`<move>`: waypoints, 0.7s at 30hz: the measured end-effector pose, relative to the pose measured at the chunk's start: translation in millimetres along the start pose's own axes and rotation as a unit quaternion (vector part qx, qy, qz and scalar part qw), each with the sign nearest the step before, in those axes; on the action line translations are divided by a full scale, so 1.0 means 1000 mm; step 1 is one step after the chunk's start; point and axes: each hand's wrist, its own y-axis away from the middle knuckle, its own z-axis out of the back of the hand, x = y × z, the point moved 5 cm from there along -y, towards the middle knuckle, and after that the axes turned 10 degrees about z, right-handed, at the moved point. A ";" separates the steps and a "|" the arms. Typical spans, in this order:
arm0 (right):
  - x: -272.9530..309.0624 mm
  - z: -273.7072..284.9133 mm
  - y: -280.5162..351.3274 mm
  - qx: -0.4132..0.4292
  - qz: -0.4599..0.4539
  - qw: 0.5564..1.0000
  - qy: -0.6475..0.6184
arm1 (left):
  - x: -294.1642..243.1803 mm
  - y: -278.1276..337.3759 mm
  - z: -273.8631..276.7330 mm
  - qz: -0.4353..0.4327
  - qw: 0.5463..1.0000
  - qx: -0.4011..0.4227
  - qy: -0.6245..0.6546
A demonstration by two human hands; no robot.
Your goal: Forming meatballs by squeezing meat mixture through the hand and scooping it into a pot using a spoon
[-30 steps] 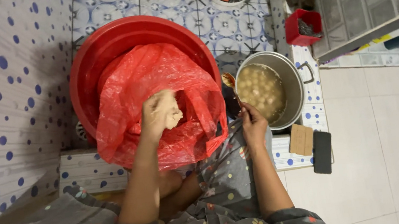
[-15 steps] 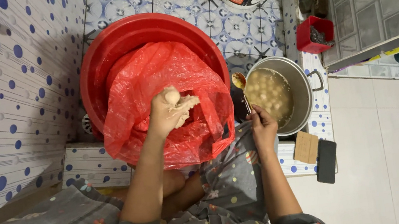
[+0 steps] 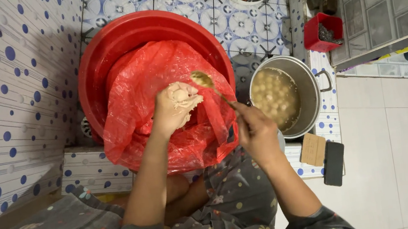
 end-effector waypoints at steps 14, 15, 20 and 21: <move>-0.014 -0.049 -0.001 0.125 -0.124 0.978 -0.108 | 0.062 -0.031 0.023 0.143 0.916 -0.144 -0.346; -0.031 -0.056 0.005 0.121 -0.127 0.979 -0.106 | 0.058 -0.031 0.025 0.143 0.916 -0.139 -0.347; -0.081 -0.066 0.048 0.091 -0.430 0.818 -0.370 | 0.082 -0.047 0.021 0.182 0.830 -0.089 -0.520; -0.084 -0.054 0.046 0.083 -0.433 0.819 -0.367 | 0.098 -0.050 0.028 0.179 0.831 -0.080 -0.521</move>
